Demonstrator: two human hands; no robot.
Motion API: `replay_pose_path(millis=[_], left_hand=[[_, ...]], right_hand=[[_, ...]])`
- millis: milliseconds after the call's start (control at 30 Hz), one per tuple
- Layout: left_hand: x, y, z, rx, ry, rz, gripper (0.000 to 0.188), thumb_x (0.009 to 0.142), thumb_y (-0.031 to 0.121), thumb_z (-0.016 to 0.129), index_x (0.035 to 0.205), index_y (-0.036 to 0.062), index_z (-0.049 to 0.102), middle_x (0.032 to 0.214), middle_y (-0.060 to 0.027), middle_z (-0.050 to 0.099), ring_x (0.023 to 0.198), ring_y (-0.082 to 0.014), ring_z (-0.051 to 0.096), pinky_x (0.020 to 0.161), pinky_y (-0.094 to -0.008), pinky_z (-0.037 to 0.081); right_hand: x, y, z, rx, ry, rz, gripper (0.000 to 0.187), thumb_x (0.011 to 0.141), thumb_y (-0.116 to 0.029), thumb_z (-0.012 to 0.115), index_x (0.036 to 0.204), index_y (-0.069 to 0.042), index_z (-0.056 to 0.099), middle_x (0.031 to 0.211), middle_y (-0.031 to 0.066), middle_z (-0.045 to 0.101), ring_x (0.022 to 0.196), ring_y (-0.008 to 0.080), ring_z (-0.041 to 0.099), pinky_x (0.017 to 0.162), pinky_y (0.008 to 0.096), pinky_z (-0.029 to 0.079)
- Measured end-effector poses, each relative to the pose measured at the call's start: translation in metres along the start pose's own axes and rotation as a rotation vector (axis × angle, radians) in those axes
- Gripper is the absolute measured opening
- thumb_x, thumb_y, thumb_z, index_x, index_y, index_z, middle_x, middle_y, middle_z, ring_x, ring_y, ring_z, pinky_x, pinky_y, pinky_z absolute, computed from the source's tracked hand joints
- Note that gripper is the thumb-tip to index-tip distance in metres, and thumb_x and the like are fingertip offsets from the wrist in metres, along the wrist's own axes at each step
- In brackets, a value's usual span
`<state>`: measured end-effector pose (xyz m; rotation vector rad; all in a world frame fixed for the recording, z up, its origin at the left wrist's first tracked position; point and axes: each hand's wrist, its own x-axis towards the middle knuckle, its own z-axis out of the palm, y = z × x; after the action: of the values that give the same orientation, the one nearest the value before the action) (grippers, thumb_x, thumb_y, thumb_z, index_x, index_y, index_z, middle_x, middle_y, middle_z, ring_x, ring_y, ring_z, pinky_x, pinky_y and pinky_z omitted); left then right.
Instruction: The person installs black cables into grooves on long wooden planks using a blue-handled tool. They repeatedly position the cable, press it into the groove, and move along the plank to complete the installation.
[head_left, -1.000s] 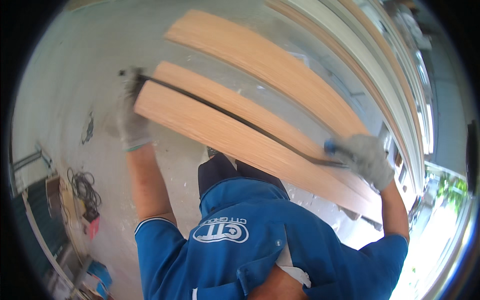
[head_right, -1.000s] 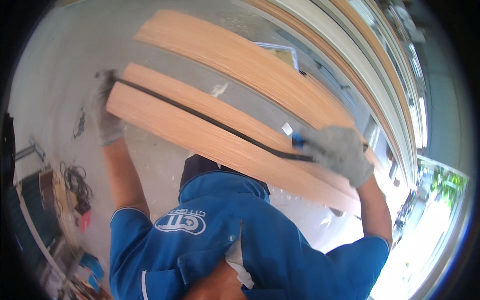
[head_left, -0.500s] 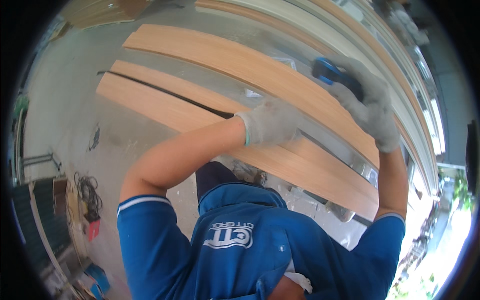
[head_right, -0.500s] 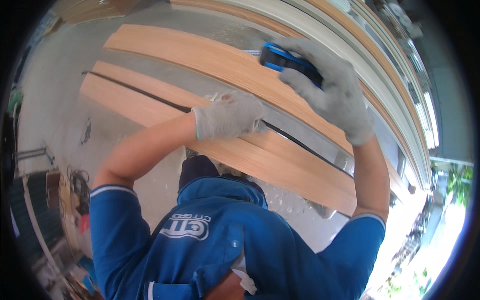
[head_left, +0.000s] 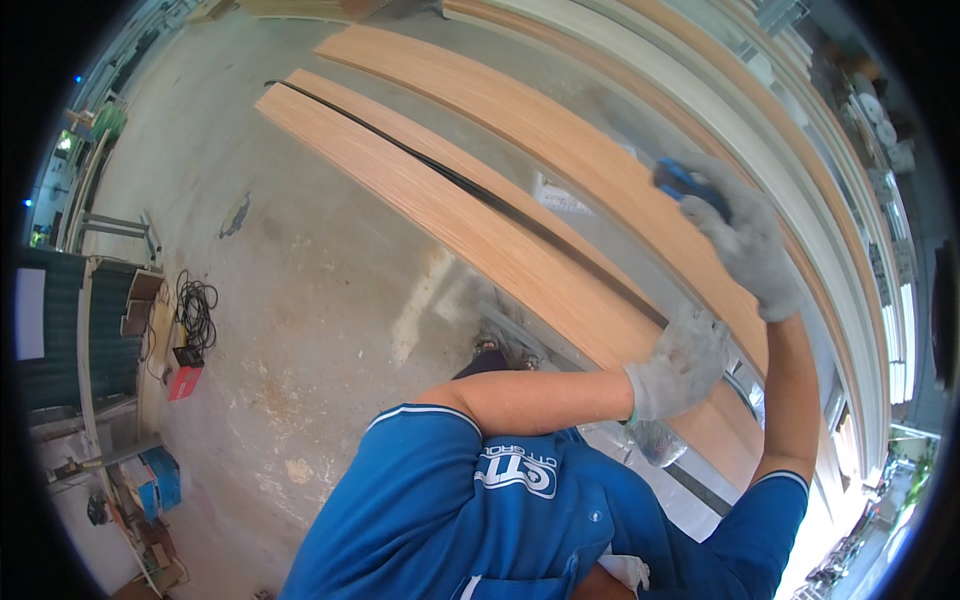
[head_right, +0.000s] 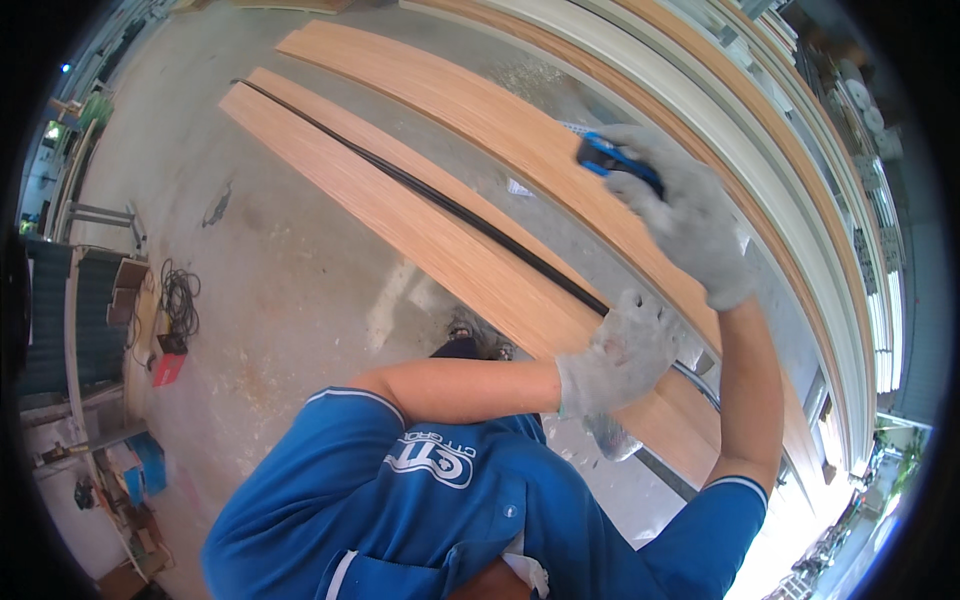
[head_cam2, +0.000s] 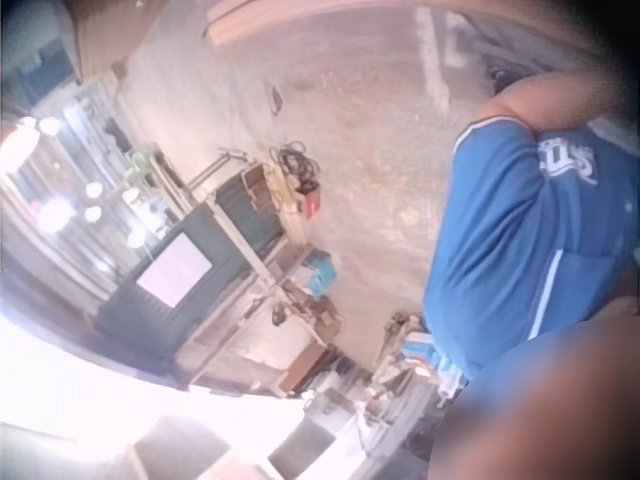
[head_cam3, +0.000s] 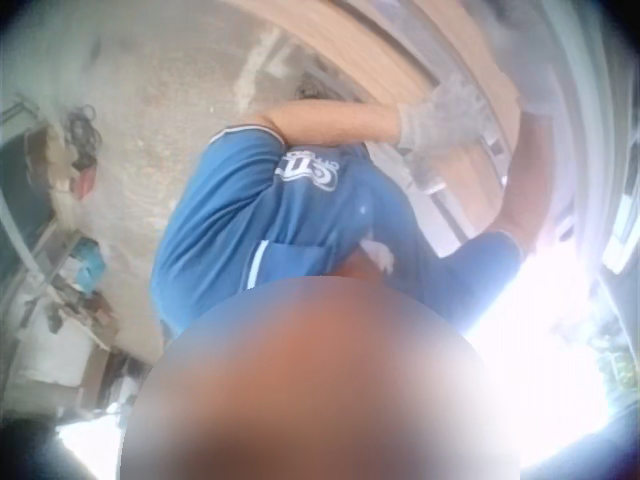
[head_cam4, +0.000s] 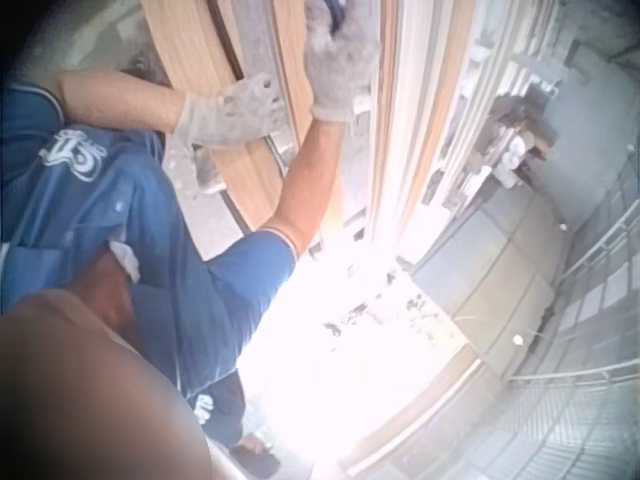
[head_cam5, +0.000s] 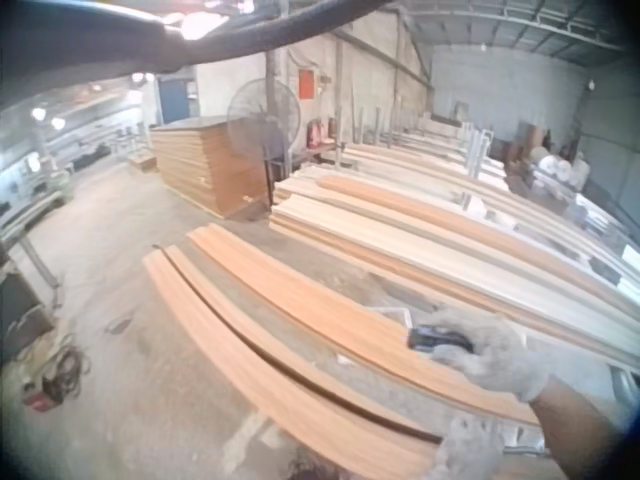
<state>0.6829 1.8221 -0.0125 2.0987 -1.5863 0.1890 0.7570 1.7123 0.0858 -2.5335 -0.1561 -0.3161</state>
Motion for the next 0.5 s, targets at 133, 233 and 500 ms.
replay_pose_path(millis=[133,233,500], left_hand=[[0.001,0.001,0.012,-0.074,-0.239,0.033,0.023,0.088,0.024,0.065,0.101,0.0081,0.075,0.096,-0.0087,0.074,0.091,-0.0254,0.068,0.077,-0.0475,0.051],[0.002,0.000,0.018,-0.162,-0.403,0.151,0.023,0.088,0.024,0.065,0.102,0.0088,0.075,0.100,-0.0091,0.072,0.096,-0.0259,0.067,0.080,-0.0453,0.051],[-0.007,-0.009,0.037,-0.205,-0.022,0.241,0.015,0.080,0.020,0.066,0.087,0.0063,0.070,0.076,-0.0088,0.066,0.071,-0.0260,0.063,0.065,-0.0411,0.048]], right_hand=[[0.076,-0.008,0.066,-0.135,-0.093,-0.288,0.032,0.094,-0.033,0.068,0.121,-0.016,0.070,0.094,0.0129,0.074,0.081,0.0288,0.072,0.072,0.0381,0.056],[0.138,-0.027,0.129,-0.114,-0.268,-0.272,0.029,0.097,-0.039,0.063,0.119,-0.023,0.071,0.088,0.0112,0.074,0.079,0.0297,0.072,0.070,0.0409,0.057],[0.191,-0.061,0.184,-0.220,-0.383,-0.542,0.029,0.102,-0.037,0.055,0.112,-0.015,0.068,0.085,0.0124,0.073,0.079,0.0336,0.071,0.072,0.0452,0.056]])
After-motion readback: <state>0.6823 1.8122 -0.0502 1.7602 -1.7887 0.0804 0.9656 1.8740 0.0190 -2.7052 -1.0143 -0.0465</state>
